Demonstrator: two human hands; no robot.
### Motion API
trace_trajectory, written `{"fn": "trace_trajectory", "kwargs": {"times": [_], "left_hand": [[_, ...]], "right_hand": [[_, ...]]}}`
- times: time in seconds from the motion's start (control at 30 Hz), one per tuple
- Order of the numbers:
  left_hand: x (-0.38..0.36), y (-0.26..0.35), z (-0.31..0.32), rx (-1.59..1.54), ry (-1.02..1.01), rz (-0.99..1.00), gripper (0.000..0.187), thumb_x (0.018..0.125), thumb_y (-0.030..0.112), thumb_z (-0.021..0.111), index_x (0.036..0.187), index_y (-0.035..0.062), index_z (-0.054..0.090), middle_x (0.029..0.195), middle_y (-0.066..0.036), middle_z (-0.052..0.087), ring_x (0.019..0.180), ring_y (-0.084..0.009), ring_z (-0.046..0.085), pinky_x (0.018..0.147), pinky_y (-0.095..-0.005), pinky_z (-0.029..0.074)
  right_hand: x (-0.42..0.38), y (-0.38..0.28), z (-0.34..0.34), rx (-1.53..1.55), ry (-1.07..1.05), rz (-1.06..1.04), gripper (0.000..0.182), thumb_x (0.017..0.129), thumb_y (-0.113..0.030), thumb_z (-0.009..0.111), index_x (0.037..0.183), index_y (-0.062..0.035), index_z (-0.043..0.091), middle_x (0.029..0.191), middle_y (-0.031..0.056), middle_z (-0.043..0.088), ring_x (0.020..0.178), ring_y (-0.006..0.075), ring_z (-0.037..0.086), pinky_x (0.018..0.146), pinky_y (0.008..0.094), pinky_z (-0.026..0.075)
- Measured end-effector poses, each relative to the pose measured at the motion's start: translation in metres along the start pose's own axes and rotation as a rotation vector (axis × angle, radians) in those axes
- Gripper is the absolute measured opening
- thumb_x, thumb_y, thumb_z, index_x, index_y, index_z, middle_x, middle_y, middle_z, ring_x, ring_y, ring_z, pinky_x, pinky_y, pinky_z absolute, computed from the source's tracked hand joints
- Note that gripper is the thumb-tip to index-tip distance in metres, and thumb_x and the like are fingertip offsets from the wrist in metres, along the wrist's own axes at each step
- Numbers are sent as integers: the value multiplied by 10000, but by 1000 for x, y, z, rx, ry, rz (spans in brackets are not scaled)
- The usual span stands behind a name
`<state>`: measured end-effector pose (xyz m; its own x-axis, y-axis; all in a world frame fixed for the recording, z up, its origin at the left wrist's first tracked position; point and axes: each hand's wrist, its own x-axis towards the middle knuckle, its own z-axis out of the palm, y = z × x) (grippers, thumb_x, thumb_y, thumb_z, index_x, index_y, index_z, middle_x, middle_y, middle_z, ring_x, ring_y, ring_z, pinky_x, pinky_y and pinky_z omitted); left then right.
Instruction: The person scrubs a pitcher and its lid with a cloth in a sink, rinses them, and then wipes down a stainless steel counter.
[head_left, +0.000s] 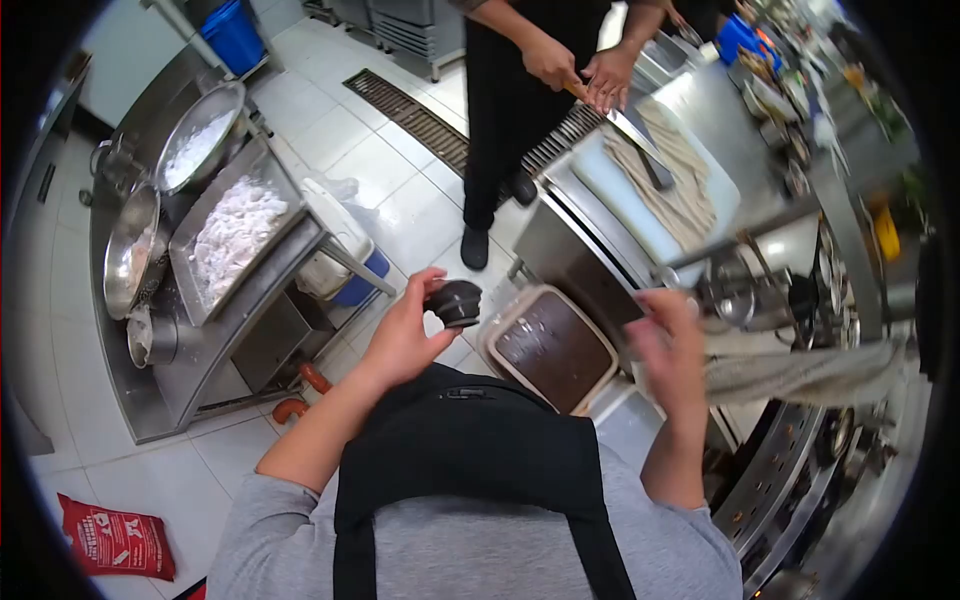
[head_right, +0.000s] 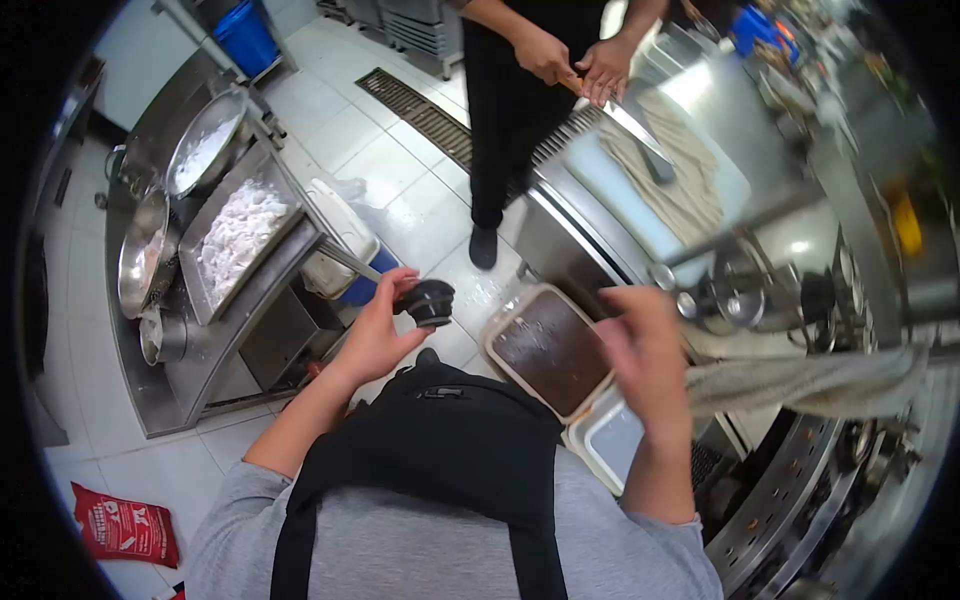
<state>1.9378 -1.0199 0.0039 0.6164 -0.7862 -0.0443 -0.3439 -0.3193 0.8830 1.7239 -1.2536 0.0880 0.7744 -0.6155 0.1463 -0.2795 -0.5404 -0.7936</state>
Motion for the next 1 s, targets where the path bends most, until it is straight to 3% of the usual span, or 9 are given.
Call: {"fn": "trace_trajectory", "kwargs": {"times": [0.03, 0.1, 0.2, 0.3, 0.37, 0.5, 0.57, 0.63, 1.0], "left_hand": [[3, -18, -20, -12, 35, -6, 686, 755, 44, 728, 1319, 65, 338, 1215, -156, 545, 1121, -254, 565, 994, -362, 428], [-5, -51, -58, 137, 72, 63, 636, 740, 94, 741, 1263, 71, 380, 1120, -172, 577, 1018, -298, 599, 935, -380, 460], [-18, -71, -117, 128, 171, 5, 569, 725, 93, 746, 1213, 65, 455, 1078, -139, 564, 1026, -279, 590, 900, -378, 469], [-32, -88, -164, 66, 238, -86, 550, 713, 92, 758, 1212, 59, 529, 1047, -116, 553, 1055, -258, 573, 905, -350, 461], [-40, -102, -190, -86, 130, -263, 600, 736, 100, 761, 1283, 73, 517, 1062, -98, 558, 1072, -227, 571, 945, -334, 441], [-38, -132, -205, -805, 122, -198, 568, 830, 41, 695, 1349, 42, 466, 1182, -74, 593, 1066, -131, 570, 914, -275, 452], [-27, -133, -216, -828, 60, -193, 576, 837, 8, 681, 1360, 16, 439, 1203, -76, 589, 1079, -125, 563, 930, -268, 452], [-7, -138, -219, -869, 41, -131, 597, 837, -2, 683, 1372, 33, 419, 1232, -78, 565, 1103, -130, 554, 933, -280, 460], [191, -198, -223, -936, 342, -195, 532, 851, 133, 711, 1273, 15, 409, 1203, -135, 539, 1120, -204, 561, 961, -350, 469]], "right_hand": [[17, 0, 28, -272, -232, -304, 355, 795, -163, 712, 1107, -41, 596, 1076, 150, 603, 940, 314, 605, 804, 398, 482], [25, 17, 81, -479, -773, -17, 469, 818, -312, 685, 1194, -64, 557, 1113, 189, 614, 1015, 365, 592, 831, 439, 478], [59, -16, 146, -472, -879, 81, 486, 832, -323, 671, 1216, -56, 538, 1131, 192, 611, 1020, 372, 588, 858, 446, 471], [86, -32, 194, -417, -712, -286, 468, 845, -318, 661, 1208, -45, 546, 1137, 197, 610, 1015, 381, 589, 867, 441, 471], [114, -60, 222, -281, -802, -322, 460, 845, -265, 677, 1220, -28, 551, 1170, 197, 598, 996, 351, 606, 858, 396, 486], [162, -120, 279, -130, -883, -466, 512, 846, -288, 682, 1259, -28, 526, 1167, 183, 604, 992, 328, 617, 865, 382, 486], [185, -146, 305, -58, -974, -434, 555, 836, -312, 693, 1275, -27, 508, 1175, 188, 601, 1001, 329, 618, 868, 381, 484], [214, -170, 328, 28, -1250, -435, 598, 828, -335, 702, 1292, -27, 484, 1184, 197, 595, 1023, 344, 611, 881, 389, 479], [453, -183, 432, -135, -1686, -567, 719, 820, -428, 688, 1337, -33, 382, 1087, 262, 613, 1027, 410, 594, 881, 423, 469]]}}
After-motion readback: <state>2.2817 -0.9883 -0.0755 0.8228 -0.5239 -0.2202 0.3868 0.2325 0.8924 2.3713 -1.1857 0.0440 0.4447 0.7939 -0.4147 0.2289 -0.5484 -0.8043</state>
